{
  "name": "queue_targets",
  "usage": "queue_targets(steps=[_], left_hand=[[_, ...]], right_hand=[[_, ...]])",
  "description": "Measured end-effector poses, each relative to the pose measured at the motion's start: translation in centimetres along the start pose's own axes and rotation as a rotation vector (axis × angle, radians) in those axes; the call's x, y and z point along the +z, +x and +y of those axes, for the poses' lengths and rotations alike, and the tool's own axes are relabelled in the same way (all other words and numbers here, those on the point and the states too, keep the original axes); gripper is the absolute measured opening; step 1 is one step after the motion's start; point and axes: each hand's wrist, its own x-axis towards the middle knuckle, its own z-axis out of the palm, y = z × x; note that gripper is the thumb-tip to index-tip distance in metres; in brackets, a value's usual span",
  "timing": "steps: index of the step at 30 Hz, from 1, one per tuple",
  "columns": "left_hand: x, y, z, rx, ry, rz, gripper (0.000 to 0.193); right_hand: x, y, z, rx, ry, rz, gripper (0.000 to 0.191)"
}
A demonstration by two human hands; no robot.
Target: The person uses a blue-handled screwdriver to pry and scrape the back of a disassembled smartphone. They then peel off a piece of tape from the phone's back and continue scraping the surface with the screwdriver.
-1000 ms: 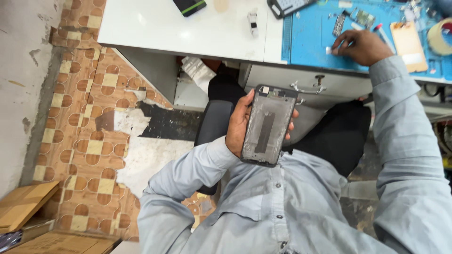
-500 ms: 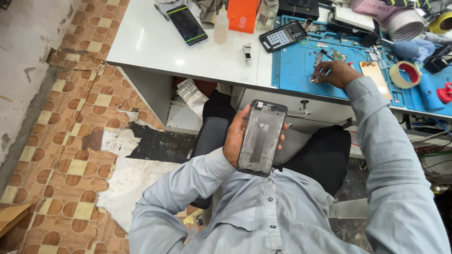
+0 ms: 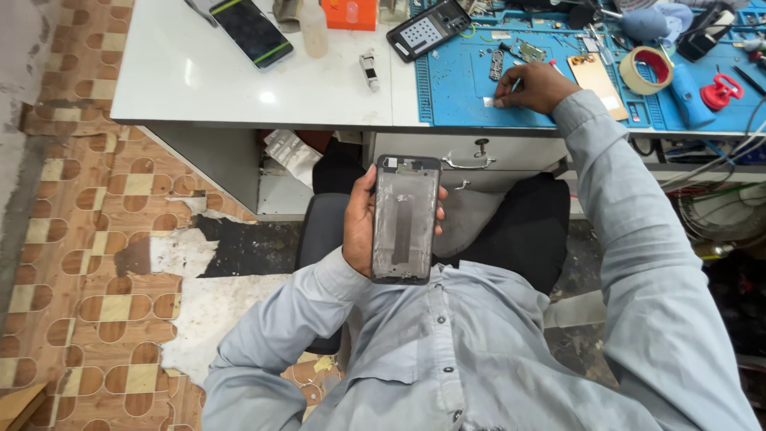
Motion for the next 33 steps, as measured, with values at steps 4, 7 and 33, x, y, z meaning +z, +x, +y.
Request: queue_targets(steps=[4,7,33], left_hand=[[-0.1,0.2,0.1,-0.016,-0.025,0.016,0.078],[-0.2,0.3,0.1,0.001,-0.006,0.005,0.078],[-1.8,0.7,-0.2,0.012,-0.016,-0.060,0.078]], right_hand=[[-0.5,0.1,-0.6,-0.101,-0.012,-0.006,0.036],[-0.7,0.2,-1.2,-0.036,-0.001,-0.052,0.030],[0.1,0.8,-2.5,-0.025,-0.171,-0.073,0.022]])
